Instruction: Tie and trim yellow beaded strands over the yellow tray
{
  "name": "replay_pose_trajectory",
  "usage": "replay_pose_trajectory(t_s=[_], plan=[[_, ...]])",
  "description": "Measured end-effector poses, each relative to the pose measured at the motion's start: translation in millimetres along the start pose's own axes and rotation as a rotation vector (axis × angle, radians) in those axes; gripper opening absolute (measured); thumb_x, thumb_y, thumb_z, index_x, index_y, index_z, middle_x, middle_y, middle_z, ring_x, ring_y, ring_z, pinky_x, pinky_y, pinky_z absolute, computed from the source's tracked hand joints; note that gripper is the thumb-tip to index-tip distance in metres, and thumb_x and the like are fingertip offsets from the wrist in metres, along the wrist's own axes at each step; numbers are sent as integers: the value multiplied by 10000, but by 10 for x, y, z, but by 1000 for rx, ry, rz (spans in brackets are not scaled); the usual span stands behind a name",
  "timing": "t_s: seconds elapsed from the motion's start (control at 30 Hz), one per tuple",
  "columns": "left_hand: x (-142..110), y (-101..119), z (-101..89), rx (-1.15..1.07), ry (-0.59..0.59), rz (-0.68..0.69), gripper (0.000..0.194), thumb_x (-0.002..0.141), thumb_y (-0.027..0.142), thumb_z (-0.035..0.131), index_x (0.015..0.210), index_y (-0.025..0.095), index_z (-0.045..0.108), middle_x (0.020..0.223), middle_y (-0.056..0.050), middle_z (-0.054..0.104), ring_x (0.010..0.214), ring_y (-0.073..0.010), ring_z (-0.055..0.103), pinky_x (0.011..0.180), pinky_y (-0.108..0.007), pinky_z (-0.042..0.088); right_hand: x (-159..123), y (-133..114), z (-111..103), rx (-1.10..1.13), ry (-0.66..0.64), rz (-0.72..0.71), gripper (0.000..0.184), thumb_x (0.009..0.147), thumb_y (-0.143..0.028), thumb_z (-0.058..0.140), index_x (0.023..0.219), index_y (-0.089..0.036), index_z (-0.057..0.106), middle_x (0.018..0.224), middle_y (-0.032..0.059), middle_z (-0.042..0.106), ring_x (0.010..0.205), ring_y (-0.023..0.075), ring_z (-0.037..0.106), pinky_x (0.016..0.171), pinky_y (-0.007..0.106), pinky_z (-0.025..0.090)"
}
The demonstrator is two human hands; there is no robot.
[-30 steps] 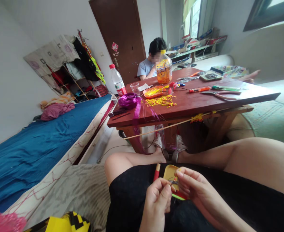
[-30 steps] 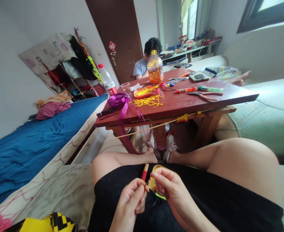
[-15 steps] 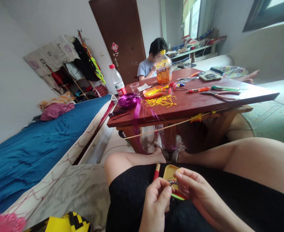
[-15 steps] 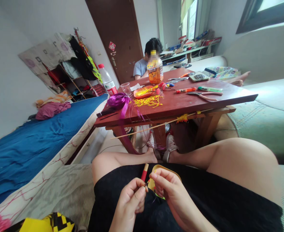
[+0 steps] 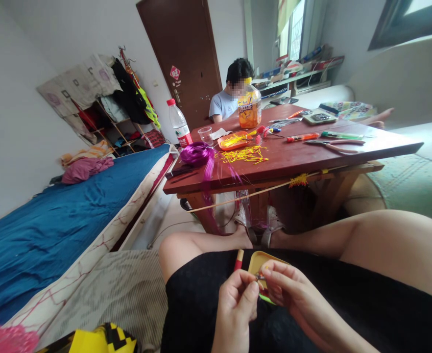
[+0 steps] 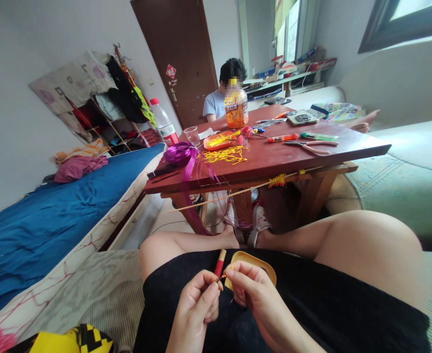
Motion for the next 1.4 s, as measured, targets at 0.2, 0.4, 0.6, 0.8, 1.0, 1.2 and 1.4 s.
replay_pose_trajectory(t_s=[0.2,0.4,0.6,0.8,1.0,1.2,1.4], plan=[[-8,-11,12,-6,-3,-11,370,664,485,698,696,145,555,463,97,323,398,-21,205,399,-170,148,5,36,-2,-12,-17,3,303,640,-392,742,595,-157,558,478,-75,367,478,61,243,484,200,239],[-6,-24,4,-12,-3,-27,386,646,494,709,697,144,555,464,95,327,401,-20,209,398,-171,136,22,10,12,-9,-1,11,314,613,-402,757,591,-155,565,459,-79,363,467,57,234,475,198,231],[-14,-31,0,-6,-9,-35,388,645,498,708,710,144,562,469,94,331,401,-19,205,401,-175,129,7,0,8,8,17,13,317,605,-396,763,588,-159,554,460,-81,362,471,59,240,489,202,260],[-23,-12,-4,19,10,-42,395,650,502,699,716,141,554,488,88,346,414,-26,206,411,-186,129,-17,-55,1,38,34,-12,347,617,-393,761,566,-164,506,473,-80,361,478,61,237,486,200,244],[8,-17,-23,103,37,-11,409,663,528,669,697,142,536,473,96,305,418,-39,199,415,-197,128,-31,-91,-22,61,53,-42,305,638,-378,751,601,-163,538,475,-85,349,478,62,231,481,193,232],[89,-142,-93,170,102,-8,386,683,509,650,671,149,511,492,92,299,446,-53,196,430,-197,137,51,13,-132,50,87,-34,308,614,-373,773,613,-159,551,470,-91,350,462,53,248,480,185,249],[23,-186,-53,157,83,11,377,647,484,679,626,153,500,489,87,329,445,-57,210,424,-191,154,2,206,-304,-8,96,-47,367,590,-395,782,533,-150,515,446,-85,352,439,49,239,453,186,231]])
Point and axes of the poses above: each hand's wrist, its own x-axis towards the middle knuckle, its own z-axis out of the palm, y = z × x, the point moved 5 cm from there along x, towards the middle knuckle
